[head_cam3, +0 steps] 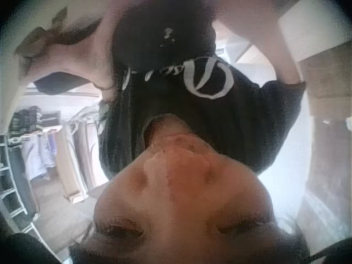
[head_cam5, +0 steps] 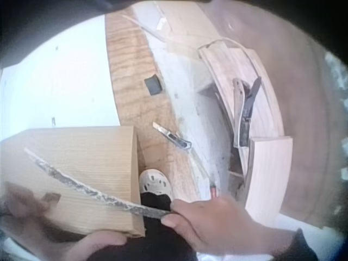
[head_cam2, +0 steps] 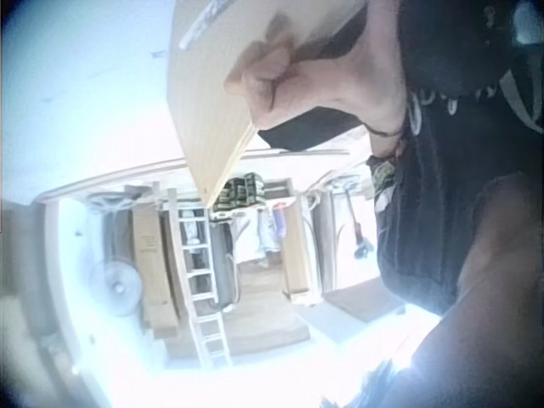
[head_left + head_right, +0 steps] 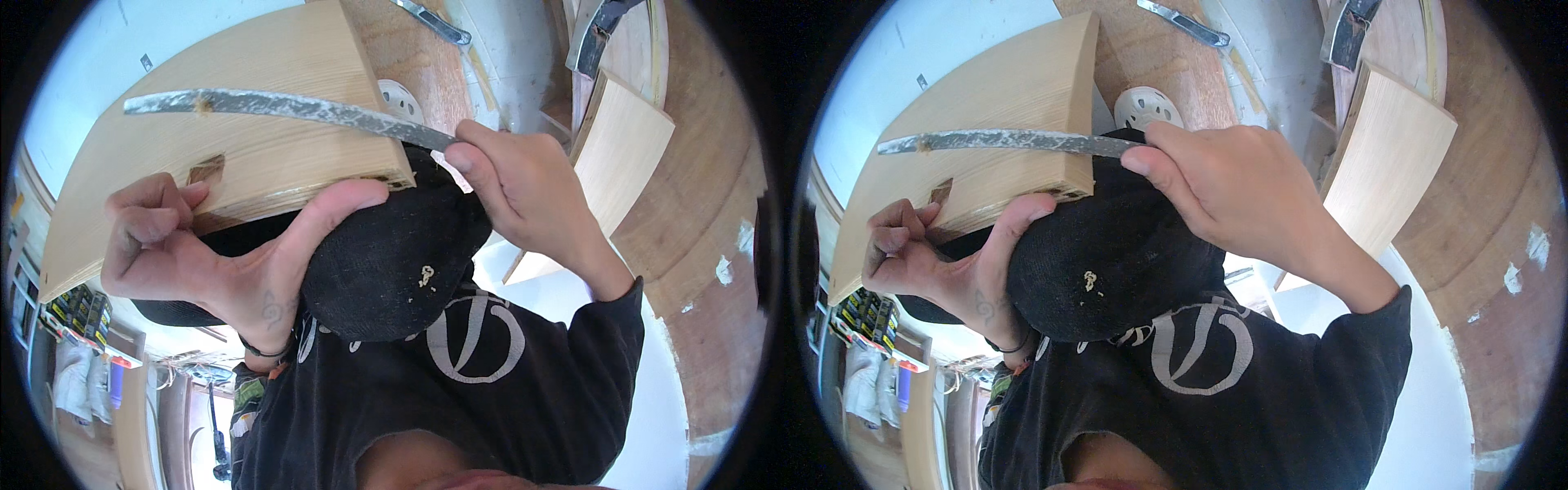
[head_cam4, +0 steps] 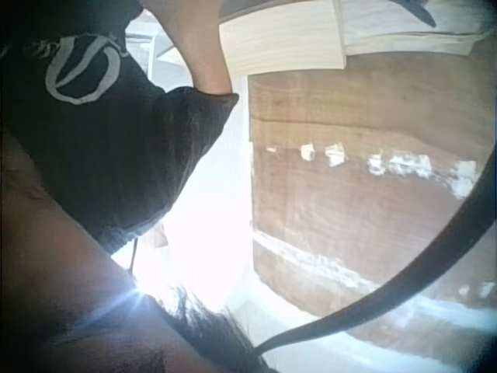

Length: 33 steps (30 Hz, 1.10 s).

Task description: The person holds a curved wooden board and uses a metal file to smooth its edges. They switch to a utility knife to scrape and refine the edge, then return to filing. The process repeats with alternating tools to shape the wood.

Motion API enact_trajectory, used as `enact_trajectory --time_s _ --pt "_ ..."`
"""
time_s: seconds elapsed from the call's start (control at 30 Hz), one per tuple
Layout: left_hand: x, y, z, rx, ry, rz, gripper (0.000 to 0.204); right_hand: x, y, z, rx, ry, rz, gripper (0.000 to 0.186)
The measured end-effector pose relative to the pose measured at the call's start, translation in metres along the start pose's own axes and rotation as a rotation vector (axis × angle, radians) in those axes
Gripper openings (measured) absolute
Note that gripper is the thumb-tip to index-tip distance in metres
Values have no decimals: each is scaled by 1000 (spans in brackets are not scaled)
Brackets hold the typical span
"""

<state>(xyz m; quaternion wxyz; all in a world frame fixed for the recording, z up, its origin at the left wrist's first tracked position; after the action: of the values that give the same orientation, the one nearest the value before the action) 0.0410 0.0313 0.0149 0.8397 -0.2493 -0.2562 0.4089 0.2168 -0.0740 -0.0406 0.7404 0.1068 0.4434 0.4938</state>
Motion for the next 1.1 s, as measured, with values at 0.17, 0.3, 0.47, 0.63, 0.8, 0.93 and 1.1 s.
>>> enact_trajectory --time_s 0.17,0.3,0.47,0.63,0.8,0.93,1.1 --pt "-1 0 1 16 -38 39 110 13 2 0 74 -117 109 33" --pt "-1 2 2 -27 -55 26 108 2 -4 -2 -25 -102 74 36" --pt "-1 1 3 20 -35 1 107 9 8 4 -3 -191 131 42" --pt "0 -1 3 11 -25 -15 106 -2 4 -1 16 -68 55 36" --pt "0 -2 3 64 3 -40 106 6 5 -1 51 -116 104 34" --pt "0 -2 4 44 6 -27 106 1 4 -4 -12 -84 92 38" --pt "-1 -1 8 14 -5 38 104 3 16 0 -4 -155 147 40"
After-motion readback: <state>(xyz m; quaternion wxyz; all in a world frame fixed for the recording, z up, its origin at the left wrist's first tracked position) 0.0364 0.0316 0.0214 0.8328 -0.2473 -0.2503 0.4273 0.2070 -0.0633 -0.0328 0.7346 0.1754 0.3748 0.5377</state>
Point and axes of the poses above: each hand's wrist, its own x-axis towards the middle knuckle, its own z-axis out of the back of the hand, y = z × x, the point moved 9 cm from there along x, towards the middle knuckle, and after that the axes turned 6 degrees about -z, right-handed, at the moved point
